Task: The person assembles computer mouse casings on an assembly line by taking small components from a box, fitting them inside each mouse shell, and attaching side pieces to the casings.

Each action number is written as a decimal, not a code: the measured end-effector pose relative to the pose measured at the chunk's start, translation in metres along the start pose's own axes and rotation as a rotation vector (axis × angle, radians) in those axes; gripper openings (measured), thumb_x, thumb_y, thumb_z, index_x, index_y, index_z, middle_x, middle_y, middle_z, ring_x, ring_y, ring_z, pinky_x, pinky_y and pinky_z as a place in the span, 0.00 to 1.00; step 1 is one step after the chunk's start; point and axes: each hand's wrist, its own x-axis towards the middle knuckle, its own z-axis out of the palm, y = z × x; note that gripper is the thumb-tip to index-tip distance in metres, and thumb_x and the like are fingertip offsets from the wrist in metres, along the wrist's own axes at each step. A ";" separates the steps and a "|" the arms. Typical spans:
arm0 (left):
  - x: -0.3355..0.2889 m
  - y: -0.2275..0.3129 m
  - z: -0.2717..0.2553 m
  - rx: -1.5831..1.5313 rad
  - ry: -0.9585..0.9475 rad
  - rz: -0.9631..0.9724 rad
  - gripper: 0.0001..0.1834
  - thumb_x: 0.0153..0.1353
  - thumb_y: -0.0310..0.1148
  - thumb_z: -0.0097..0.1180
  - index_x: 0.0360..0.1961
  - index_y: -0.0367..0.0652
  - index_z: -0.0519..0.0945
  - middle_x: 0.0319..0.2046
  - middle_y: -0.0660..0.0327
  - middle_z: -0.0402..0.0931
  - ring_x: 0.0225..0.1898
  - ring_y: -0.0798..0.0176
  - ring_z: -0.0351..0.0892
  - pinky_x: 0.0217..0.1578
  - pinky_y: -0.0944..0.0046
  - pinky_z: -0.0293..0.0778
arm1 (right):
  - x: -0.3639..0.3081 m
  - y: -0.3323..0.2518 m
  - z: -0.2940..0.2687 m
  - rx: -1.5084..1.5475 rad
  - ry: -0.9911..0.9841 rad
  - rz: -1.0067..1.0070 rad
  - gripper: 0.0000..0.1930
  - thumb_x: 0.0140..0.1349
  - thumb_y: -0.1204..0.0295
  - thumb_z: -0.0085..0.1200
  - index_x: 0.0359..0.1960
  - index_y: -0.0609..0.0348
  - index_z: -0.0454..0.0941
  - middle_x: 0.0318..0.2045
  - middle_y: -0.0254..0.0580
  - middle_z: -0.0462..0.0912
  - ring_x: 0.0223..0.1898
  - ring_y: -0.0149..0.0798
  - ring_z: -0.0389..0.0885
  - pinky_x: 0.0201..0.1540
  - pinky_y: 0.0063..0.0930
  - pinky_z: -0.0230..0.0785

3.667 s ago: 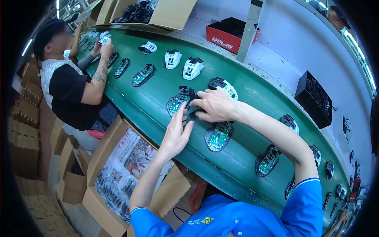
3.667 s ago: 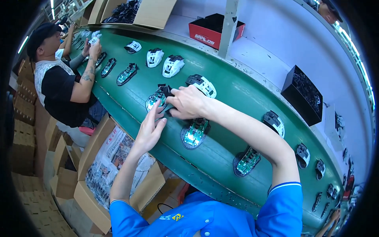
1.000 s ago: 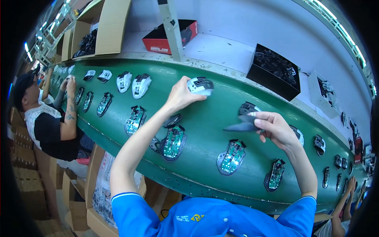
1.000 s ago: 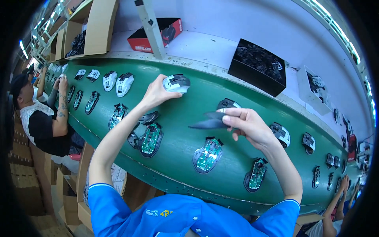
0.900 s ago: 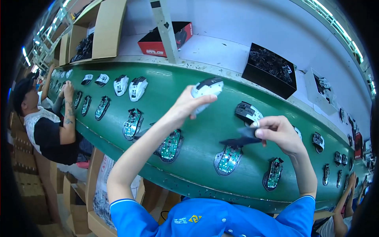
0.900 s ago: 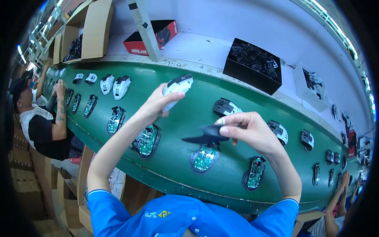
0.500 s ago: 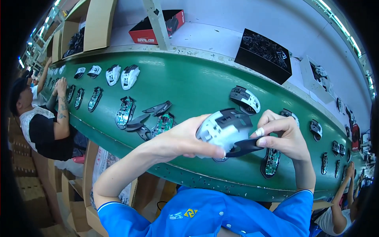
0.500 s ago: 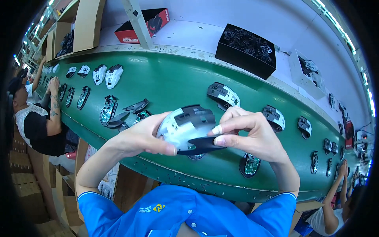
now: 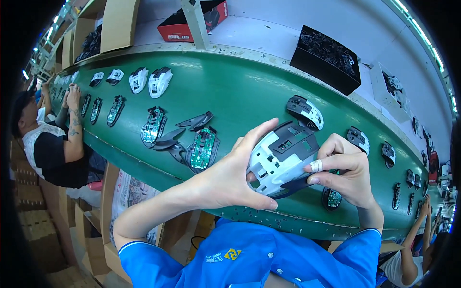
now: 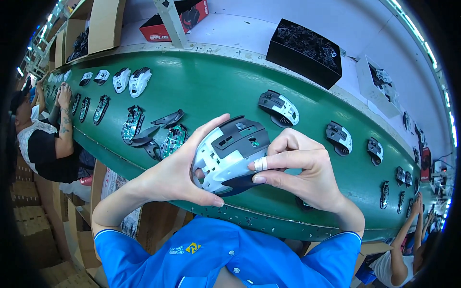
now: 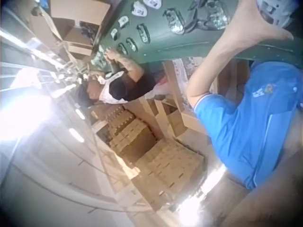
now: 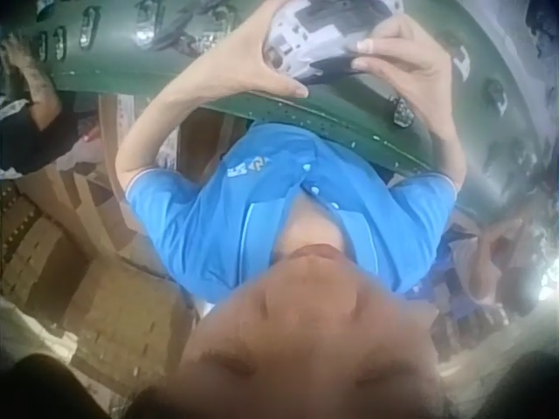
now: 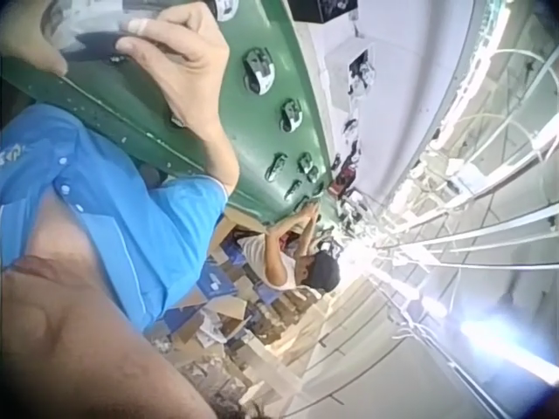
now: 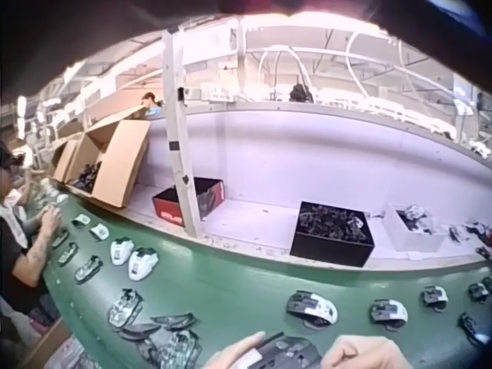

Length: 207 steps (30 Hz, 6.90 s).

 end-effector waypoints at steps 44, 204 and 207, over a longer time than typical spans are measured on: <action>-0.002 0.006 0.016 0.303 0.133 0.140 0.53 0.38 0.29 0.69 0.65 0.40 0.52 0.48 0.51 0.58 0.53 0.53 0.61 0.51 0.59 0.67 | -0.007 -0.012 -0.008 -0.133 0.175 -0.120 0.19 0.38 0.78 0.71 0.37 0.55 0.83 0.24 0.31 0.76 0.26 0.24 0.75 0.22 0.14 0.72; 0.011 -0.031 -0.030 -1.039 0.209 -0.175 0.30 0.65 0.53 0.36 0.58 0.40 0.66 0.47 0.52 0.73 0.37 0.62 0.77 0.24 0.62 0.77 | 0.094 0.034 -0.044 0.170 -0.117 0.470 0.16 0.63 0.64 0.53 0.45 0.58 0.63 0.23 0.36 0.77 0.16 0.25 0.74 0.14 0.20 0.65; 0.018 -0.026 -0.011 -0.907 0.195 -0.215 0.34 0.65 0.59 0.29 0.58 0.43 0.67 0.45 0.52 0.75 0.41 0.59 0.78 0.28 0.60 0.79 | 0.072 -0.001 -0.009 0.084 -0.168 0.409 0.12 0.62 0.67 0.55 0.39 0.59 0.67 0.15 0.34 0.76 0.13 0.24 0.73 0.14 0.18 0.62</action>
